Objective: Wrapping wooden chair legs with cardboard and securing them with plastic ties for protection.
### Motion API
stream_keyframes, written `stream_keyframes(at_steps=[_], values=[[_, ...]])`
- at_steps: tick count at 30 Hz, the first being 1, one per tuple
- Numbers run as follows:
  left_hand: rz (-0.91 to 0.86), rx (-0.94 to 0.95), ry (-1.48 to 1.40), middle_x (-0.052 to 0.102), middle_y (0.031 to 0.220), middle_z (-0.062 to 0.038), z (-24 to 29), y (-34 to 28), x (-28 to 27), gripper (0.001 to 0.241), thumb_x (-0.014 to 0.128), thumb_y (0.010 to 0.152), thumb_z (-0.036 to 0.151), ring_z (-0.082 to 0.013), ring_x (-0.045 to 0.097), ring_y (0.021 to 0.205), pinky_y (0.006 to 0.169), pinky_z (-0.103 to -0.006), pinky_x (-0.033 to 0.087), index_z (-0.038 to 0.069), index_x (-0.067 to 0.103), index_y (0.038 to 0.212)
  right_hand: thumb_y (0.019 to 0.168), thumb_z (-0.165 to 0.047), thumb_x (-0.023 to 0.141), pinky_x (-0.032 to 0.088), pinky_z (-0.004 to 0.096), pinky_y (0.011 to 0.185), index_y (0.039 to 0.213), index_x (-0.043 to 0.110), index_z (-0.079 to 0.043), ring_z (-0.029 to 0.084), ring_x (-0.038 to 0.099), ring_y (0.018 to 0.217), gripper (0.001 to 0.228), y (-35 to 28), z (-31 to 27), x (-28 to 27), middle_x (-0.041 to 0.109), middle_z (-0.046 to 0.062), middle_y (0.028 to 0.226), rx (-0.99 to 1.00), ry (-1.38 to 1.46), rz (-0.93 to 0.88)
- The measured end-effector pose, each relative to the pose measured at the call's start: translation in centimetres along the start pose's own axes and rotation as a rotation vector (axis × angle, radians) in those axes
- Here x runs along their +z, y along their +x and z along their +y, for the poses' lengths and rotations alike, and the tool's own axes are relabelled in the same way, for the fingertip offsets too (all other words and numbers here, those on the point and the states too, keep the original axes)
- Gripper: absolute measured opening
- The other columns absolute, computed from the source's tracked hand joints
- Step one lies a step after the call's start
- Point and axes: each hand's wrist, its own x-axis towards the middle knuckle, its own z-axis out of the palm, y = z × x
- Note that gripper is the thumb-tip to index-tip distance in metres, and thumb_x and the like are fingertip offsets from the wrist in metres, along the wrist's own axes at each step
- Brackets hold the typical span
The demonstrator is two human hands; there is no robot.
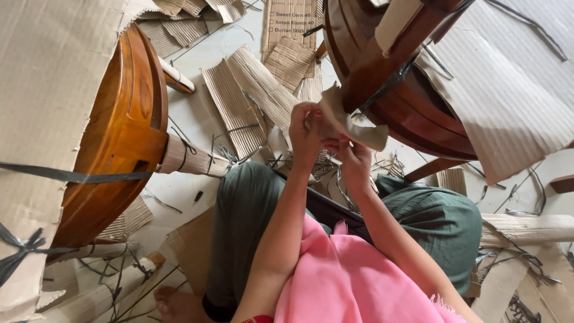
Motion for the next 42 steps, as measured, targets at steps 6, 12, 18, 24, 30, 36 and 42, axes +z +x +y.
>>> stream_keyframes(at_steps=[6,12,18,24,30,36,42], values=[[0.144,-0.012,-0.052,0.059,0.129,-0.009,-1.8,-1.4,0.5,0.033,0.070,0.099,0.013,-0.0233,0.056,0.130,0.114,-0.0438,0.041,0.010,0.059,0.130,0.106,-0.003,0.053,0.059,0.059,0.088,0.101,0.059,0.003,0.038,0.075,0.093,0.010,-0.3,2.4,-0.7,0.062,0.015,0.102,0.060,-0.081,0.093],[-0.058,0.224,-0.147,0.055,0.145,-0.019,2.5,-1.5,0.4,0.052,0.081,0.092,0.015,-0.0350,0.050,0.142,0.118,-0.0462,0.041,0.002,0.056,0.136,0.100,0.005,0.051,0.057,0.046,0.089,0.112,0.059,0.002,0.022,0.066,0.095,0.015,-0.4,-0.4,0.5,0.061,0.008,0.099,0.029,-0.202,0.109],[-0.018,0.323,-0.053,0.058,0.145,-0.018,1.8,-1.6,1.3,0.083,0.094,0.077,0.027,-0.0335,0.056,0.138,0.118,-0.0419,0.043,0.000,0.055,0.145,0.102,0.001,0.058,0.060,0.040,0.078,0.120,0.063,-0.007,0.017,0.068,0.088,0.021,-0.1,3.9,-2.6,0.069,0.008,0.099,0.063,-0.217,0.119],[0.027,0.221,0.013,0.061,0.133,-0.013,4.4,-0.8,1.9,0.080,0.094,0.076,0.031,-0.0291,0.064,0.125,0.110,-0.0429,0.049,0.011,0.060,0.145,0.106,-0.005,0.057,0.062,0.032,0.062,0.134,0.049,-0.018,0.019,0.070,0.073,0.032,0.6,1.8,-4.0,0.068,0.010,0.093,0.096,-0.245,0.163],[0.017,0.138,0.020,0.061,0.131,-0.009,4.6,-1.0,1.9,0.084,0.096,0.073,0.034,-0.0289,0.066,0.123,0.108,-0.0476,0.050,0.018,0.060,0.147,0.100,0.000,0.071,0.055,0.027,0.066,0.156,0.036,-0.026,0.019,0.064,0.083,0.070,0.3,-2.9,-2.0,0.046,0.001,0.151,-0.351,-0.399,0.158],[0.000,0.084,0.074,0.066,0.127,0.000,5.7,-0.7,1.3,0.075,0.097,0.072,0.022,-0.0211,0.068,0.117,0.096,-0.0505,0.055,0.021,0.066,0.140,0.105,-0.003,0.062,0.062,0.036,0.069,0.117,0.067,-0.006,0.025,0.069,0.072,0.014,2.4,-4.6,-0.2,0.070,0.016,0.097,-0.309,-0.224,0.151],[0.042,0.059,0.008,0.071,0.118,-0.001,5.1,-0.3,1.5,0.064,0.097,0.069,0.017,-0.0194,0.071,0.108,0.094,-0.0442,0.057,0.020,0.071,0.128,0.091,0.014,0.064,0.064,0.038,0.072,0.103,0.076,-0.001,0.022,0.071,0.074,0.023,3.7,-6.9,0.5,0.073,0.015,0.090,-0.263,-0.251,0.204]])
